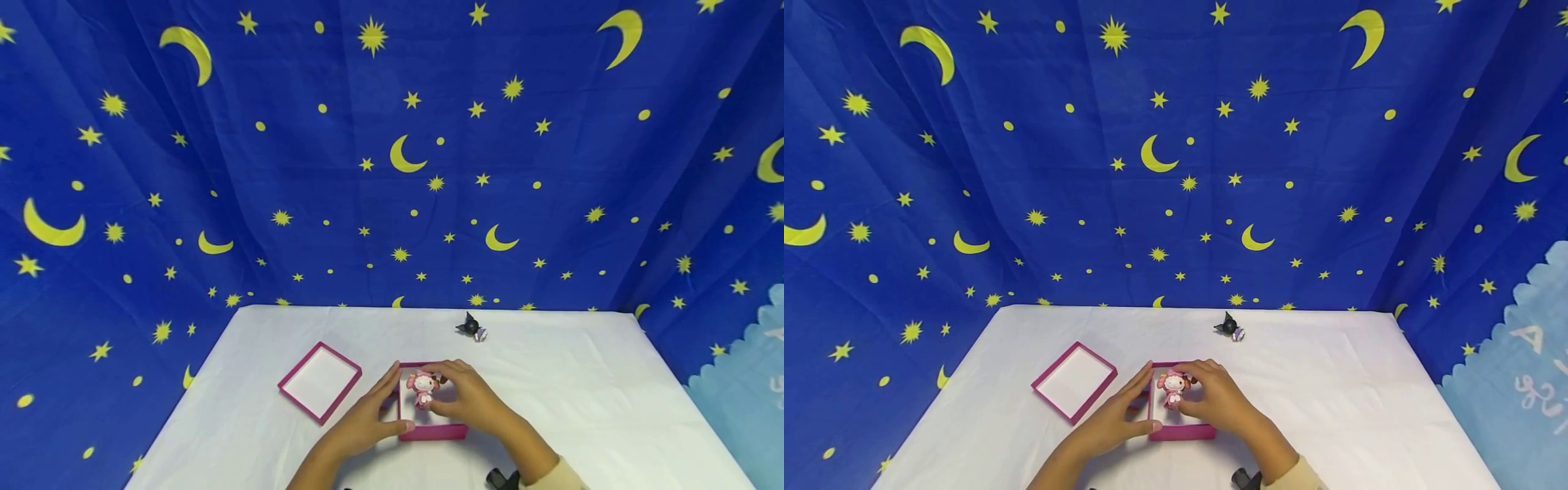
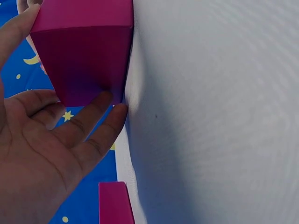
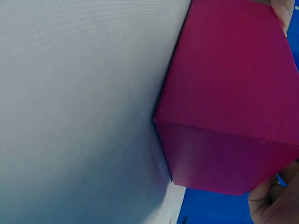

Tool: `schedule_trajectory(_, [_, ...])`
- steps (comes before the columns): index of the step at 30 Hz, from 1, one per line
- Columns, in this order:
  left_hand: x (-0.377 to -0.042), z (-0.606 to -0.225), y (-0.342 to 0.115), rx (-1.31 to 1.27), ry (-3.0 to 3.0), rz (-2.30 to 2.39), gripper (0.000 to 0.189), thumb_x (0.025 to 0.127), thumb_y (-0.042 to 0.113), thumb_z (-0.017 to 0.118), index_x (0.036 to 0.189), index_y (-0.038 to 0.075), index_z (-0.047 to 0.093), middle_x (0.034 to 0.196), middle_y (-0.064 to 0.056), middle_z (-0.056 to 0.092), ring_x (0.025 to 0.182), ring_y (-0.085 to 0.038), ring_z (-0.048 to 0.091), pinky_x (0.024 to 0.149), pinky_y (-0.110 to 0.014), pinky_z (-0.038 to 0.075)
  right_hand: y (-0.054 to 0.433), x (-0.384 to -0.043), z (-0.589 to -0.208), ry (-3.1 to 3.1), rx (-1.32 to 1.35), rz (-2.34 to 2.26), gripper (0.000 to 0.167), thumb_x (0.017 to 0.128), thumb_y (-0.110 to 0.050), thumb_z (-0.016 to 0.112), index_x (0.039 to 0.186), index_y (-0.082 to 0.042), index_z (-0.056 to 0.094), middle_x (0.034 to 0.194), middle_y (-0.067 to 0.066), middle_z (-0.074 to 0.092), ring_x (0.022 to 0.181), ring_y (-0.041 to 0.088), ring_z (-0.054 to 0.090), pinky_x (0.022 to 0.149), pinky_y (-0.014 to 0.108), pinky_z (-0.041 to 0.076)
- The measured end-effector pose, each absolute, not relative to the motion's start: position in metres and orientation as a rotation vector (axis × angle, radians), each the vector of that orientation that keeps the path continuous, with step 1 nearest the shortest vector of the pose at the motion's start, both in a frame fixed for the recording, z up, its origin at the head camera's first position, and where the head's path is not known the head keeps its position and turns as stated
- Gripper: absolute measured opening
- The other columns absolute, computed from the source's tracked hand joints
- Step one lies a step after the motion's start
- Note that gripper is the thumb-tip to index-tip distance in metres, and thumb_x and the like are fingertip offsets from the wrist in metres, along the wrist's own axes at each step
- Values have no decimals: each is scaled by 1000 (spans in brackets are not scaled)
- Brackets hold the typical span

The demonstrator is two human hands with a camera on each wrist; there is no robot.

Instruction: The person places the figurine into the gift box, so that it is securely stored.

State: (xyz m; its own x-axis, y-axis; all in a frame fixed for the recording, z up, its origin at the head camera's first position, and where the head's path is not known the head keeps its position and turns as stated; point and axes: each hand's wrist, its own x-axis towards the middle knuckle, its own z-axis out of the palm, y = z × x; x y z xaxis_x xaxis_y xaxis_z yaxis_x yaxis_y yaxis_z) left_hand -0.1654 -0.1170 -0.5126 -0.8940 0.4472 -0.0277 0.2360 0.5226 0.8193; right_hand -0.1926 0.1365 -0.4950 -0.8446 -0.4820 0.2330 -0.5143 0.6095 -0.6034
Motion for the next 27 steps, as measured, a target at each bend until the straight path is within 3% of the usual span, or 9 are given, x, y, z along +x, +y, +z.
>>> schedule_trajectory(11, [-166, -511, -117, 553, 2524, 1297, 95, 86, 53, 74, 162, 33, 20, 170, 18, 8, 156, -31, 20, 124, -61, 22, 127, -196, -498, -2775, 916, 770, 59, 76, -40, 87, 130, -24, 69, 116, -15, 73, 97, 4, 54, 88, 34, 43])
schedule_trajectory(18, [-166, -511, -117, 563, 2519, 1301, 94, 87, 50, 75, 162, 26, 23, 169, 19, 7, 157, -31, 20, 124, -59, 22, 120, -198, -500, -2810, 914, 649, 59, 75, -40, 87, 128, -22, 70, 103, -16, 74, 84, 1, 45, 78, 26, 37])
schedule_trajectory(27, [-166, -510, -117, 577, 2502, 1319, 96, 87, 51, 74, 163, 27, 19, 170, 15, 6, 156, -32, 23, 121, -55, 33, 117, -202, -502, -2807, 925, 564, 58, 70, -44, 89, 120, -21, 74, 97, -14, 74, 79, 2, 42, 76, 25, 36])
